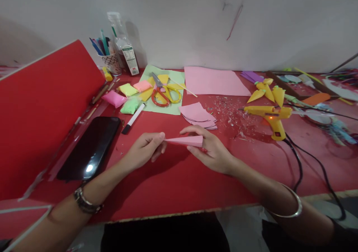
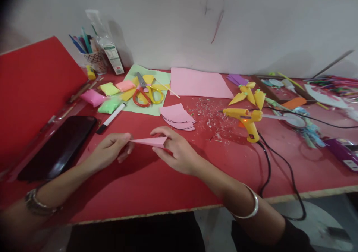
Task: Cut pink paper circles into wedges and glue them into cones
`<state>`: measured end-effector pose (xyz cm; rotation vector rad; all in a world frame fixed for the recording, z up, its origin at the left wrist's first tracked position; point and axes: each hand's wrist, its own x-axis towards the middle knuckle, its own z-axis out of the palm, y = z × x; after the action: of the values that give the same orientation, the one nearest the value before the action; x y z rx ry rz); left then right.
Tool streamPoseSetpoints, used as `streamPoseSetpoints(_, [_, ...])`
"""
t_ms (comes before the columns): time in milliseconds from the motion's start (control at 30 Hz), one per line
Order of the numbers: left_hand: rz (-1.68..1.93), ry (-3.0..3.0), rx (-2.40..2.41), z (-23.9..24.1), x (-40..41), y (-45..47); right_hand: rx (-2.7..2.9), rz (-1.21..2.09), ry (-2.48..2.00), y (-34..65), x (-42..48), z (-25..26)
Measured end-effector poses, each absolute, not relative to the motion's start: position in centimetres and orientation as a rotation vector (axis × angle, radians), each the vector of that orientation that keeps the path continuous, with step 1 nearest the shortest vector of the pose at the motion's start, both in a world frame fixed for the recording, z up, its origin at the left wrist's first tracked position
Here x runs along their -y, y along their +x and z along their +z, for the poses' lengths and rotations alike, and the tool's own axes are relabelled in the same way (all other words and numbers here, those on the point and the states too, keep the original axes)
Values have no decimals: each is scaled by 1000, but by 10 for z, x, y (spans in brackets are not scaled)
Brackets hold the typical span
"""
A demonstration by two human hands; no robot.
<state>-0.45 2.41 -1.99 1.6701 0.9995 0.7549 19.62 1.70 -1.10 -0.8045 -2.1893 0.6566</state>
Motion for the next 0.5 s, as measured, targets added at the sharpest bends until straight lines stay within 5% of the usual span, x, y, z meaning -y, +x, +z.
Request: streamPoseSetpoints(500, [932,1570,-972,-21,-22,0,2393,693,-860,196,-14,-16])
